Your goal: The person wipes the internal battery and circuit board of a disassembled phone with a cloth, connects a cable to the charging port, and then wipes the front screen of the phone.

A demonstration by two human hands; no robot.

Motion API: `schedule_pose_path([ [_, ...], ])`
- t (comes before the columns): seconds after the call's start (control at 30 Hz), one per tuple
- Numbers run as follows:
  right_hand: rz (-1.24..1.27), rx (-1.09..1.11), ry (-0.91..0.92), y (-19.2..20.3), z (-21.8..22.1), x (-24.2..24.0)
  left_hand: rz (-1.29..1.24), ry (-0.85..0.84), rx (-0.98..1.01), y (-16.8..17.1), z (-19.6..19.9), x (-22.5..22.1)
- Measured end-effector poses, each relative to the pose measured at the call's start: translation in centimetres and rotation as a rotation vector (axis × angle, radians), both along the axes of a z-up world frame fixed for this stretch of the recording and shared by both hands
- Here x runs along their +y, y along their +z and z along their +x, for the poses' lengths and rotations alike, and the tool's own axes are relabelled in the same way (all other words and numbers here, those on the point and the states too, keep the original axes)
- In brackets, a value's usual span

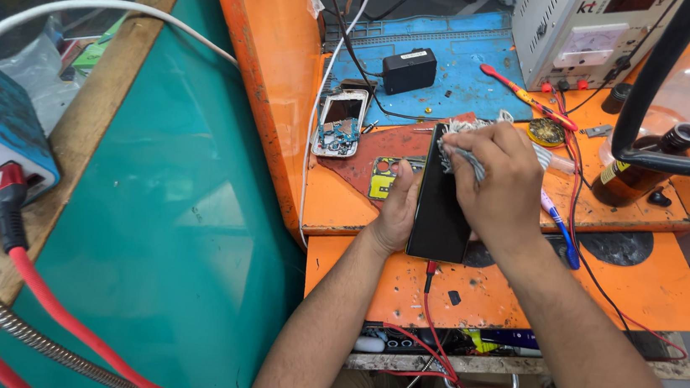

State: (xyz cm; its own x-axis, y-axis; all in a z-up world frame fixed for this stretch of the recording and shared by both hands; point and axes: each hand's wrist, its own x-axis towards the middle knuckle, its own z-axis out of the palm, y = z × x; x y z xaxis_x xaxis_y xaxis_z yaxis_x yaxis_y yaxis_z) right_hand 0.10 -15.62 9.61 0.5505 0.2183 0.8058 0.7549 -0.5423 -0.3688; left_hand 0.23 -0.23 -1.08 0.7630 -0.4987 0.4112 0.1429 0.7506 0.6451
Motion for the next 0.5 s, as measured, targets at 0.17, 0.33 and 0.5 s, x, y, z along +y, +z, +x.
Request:
schedule_pose_path([
  [0.17, -0.068, -0.035, -0.100, 0.5, 1.9, -2.9, -0.030, -0.056, 0.066, 0.4, 0.4, -0.1],
  [0.33, -0.303, -0.225, -0.244, 0.2, -0.1, -7.5, -0.030, 0.019, -0.007, 1.4, 0.1, -0.2],
  [0.5, -0.105, 0.042, -0.049, -8.0, -12.7, -13.5, -0.002, 0.005, 0.024, 1.9, 0.0, -0.3],
])
